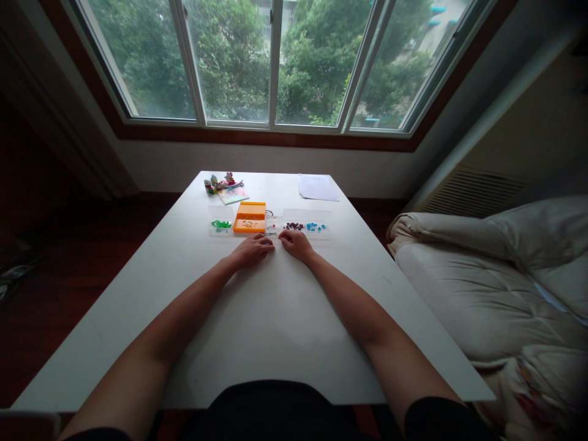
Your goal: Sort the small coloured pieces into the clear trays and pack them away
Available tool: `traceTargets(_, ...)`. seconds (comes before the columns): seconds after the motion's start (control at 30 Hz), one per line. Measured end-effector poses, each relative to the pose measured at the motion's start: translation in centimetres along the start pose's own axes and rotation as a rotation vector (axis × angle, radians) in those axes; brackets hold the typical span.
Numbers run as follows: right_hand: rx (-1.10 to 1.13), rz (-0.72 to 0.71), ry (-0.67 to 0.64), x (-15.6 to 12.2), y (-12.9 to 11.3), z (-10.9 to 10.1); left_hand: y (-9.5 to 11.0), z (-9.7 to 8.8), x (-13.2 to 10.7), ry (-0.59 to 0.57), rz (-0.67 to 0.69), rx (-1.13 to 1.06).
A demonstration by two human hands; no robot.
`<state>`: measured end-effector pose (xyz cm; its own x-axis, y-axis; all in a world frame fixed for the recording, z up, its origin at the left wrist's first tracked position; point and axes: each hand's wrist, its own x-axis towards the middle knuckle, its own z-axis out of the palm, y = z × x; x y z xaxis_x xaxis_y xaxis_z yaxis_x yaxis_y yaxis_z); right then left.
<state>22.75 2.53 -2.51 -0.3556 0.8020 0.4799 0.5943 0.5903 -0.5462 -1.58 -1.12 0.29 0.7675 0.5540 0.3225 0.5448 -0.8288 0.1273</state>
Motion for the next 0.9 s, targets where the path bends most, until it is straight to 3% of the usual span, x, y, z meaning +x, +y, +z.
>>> traceTargets(0.43,0.004,0.005,-0.006,0.0,-0.2,0.0,-1.1,0.7,-0.2,0.081,-0.108,0.051)
traceTargets(0.57,0.011,0.01,-0.011,-0.1,-0.1,0.1,-2.7,-0.4,-0.9,0.194,-0.244,0.09)
traceTargets(0.73,0.015,0.009,-0.018,-0.1,0.1,-0.1,-6.2,-2.3,-2.8,0.322,-0.507,0.106)
traceTargets(0.9,-0.078,-0.057,-0.058,-0.1,-0.7,-0.3,-9.4,-2.8,-5.0,0.401,-0.727,0.124)
